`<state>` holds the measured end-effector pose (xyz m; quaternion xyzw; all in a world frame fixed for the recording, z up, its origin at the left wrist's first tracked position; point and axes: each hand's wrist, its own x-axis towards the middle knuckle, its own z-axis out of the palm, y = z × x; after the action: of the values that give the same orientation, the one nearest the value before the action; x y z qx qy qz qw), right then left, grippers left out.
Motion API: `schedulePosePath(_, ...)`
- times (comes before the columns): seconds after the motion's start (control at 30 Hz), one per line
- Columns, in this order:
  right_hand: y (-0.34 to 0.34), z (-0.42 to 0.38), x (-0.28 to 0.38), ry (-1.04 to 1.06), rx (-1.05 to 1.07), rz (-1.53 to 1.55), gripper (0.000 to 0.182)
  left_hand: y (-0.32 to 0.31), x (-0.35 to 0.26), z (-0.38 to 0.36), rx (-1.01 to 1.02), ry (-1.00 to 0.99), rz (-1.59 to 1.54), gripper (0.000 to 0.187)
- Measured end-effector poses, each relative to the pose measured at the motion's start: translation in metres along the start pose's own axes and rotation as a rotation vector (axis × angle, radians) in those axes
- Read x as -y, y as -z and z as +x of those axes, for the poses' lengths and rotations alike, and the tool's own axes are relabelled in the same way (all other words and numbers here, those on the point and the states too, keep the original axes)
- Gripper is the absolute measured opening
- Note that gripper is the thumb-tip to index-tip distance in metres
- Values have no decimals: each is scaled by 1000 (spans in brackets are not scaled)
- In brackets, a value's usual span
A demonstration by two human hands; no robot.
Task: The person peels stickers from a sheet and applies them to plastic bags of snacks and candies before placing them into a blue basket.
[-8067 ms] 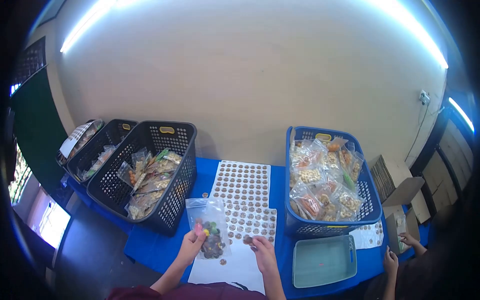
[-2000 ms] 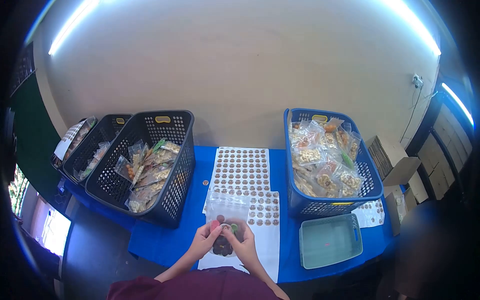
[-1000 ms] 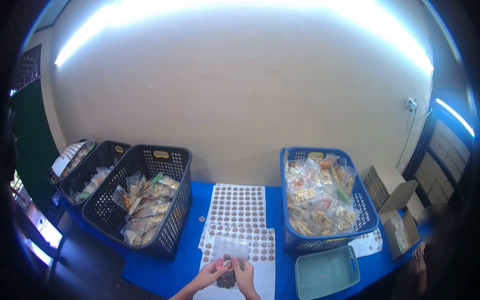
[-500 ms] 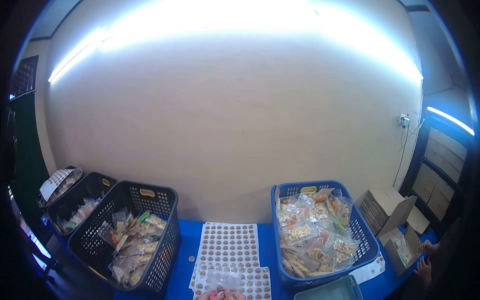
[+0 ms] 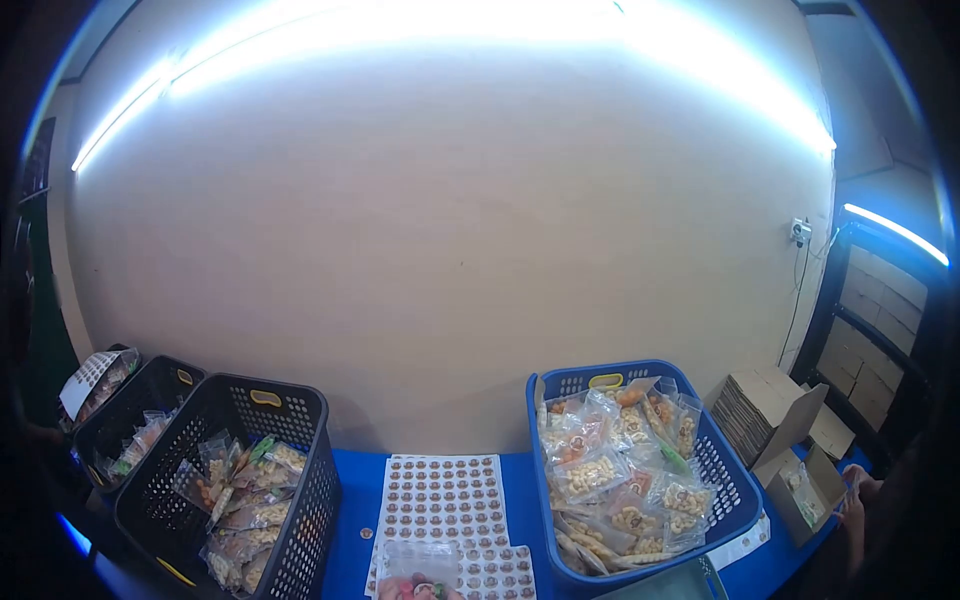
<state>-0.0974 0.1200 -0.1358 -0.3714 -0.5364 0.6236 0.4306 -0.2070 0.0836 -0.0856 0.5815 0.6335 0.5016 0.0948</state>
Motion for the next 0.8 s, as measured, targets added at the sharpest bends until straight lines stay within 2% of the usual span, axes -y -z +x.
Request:
schedulePosePath(0.03,1,-3,1,16,3,-7,27,3,-1,5,-71,-234,330,22)
schedulePosePath(0.13,4,-9,-11,29,7,-167,26,9,-20,3,68,287,-332,20)
schedulePosePath(0.17,4,-14,-4,15,20,-158,25,5,-12,-2,111,332,-382,21)
schedulePosePath(0.27,2,-30,35,-24,71,-75,25,-7,2,-22,43,425,-646,22)
schedulePosePath(0.3,-5,-34,40,92,28,-17,24,-4,2,-25,94,445,-652,22)
schedulePosePath(0.4,-5,-43,52,133,61,-27,23,17,-19,-21,247,503,-675,25)
schedulePosePath(0.43,-7,-47,48,149,38,0,24,29,-44,-16,190,291,-470,22)
schedulePosePath(0.53,-7,-61,41,135,-11,22,24,41,-60,-20,191,28,-242,21)
schedulePosePath(0.57,-6,-66,43,51,0,72,25,38,-60,-28,155,42,-217,21)
schedulePosePath(0.67,-15,-94,102,-122,-65,126,22,42,-74,-44,255,340,-544,22)
schedulePosePath(0.7,-14,-97,92,-82,-80,186,28,42,-80,-47,259,359,-605,26)
schedulePosePath(0.8,-7,-111,86,-28,-107,232,29,36,-78,-61,308,383,-706,29)
